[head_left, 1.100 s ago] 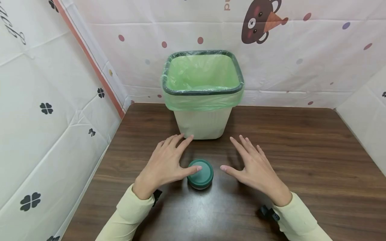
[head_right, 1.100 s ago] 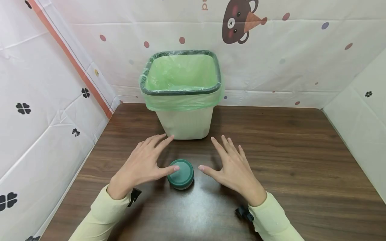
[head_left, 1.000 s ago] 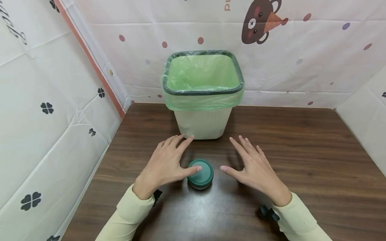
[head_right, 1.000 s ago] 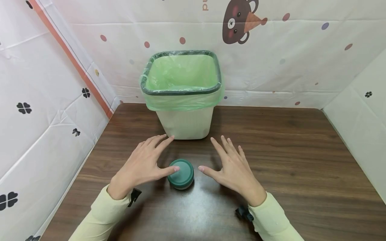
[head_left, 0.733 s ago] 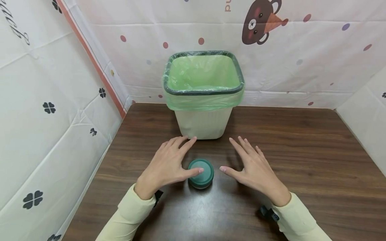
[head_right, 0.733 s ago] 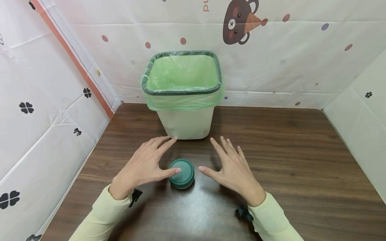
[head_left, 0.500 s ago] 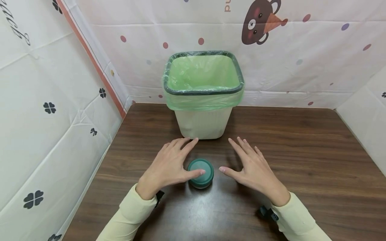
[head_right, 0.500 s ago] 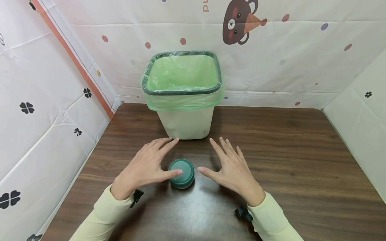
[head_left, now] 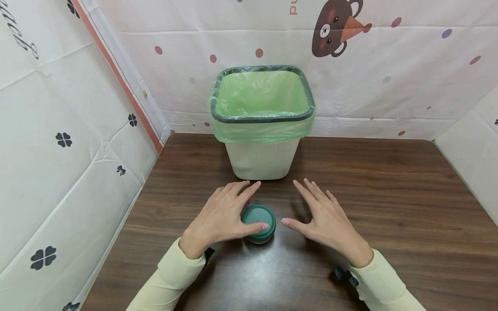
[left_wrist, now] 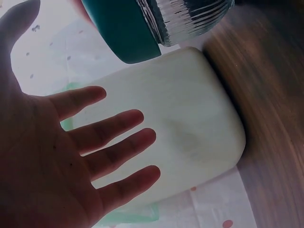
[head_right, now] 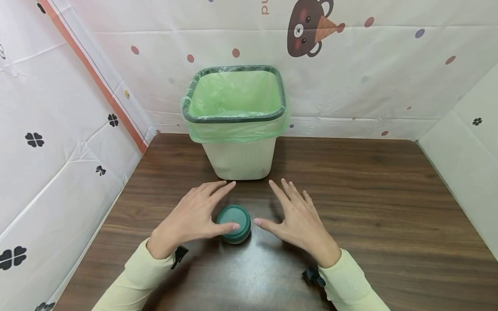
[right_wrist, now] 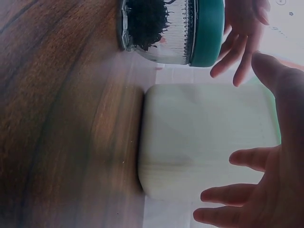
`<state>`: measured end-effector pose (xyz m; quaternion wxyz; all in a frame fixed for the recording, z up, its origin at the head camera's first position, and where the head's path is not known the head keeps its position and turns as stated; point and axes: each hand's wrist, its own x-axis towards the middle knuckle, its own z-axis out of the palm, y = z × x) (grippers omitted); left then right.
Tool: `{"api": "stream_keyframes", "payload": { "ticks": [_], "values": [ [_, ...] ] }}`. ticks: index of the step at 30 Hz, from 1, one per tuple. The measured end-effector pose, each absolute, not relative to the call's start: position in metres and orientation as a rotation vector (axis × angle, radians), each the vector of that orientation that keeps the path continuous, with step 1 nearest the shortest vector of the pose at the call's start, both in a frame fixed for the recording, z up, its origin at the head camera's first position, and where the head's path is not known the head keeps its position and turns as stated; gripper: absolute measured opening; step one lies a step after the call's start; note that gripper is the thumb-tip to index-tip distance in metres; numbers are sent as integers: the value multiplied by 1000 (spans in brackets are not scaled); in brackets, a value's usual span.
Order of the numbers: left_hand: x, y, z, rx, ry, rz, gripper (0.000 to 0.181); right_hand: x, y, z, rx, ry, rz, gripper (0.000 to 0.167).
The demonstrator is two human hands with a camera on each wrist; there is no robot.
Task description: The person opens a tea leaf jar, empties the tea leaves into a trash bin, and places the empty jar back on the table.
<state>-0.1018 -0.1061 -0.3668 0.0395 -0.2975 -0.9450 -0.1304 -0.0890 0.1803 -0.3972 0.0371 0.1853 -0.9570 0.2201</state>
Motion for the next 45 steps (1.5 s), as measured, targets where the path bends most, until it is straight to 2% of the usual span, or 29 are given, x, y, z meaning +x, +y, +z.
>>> {"api": "stream_keyframes", "payload": {
  "ticks": [24, 45],
  "values": [
    [-100, -93, -372, -1017, -2963, -418, 104, -88, 179, -406, 630, -2884, 703, 102],
    [-96, -90, -378, -1089, -2911, -418, 99, -83, 173, -412, 701, -2887, 809, 108]
  ]
}}
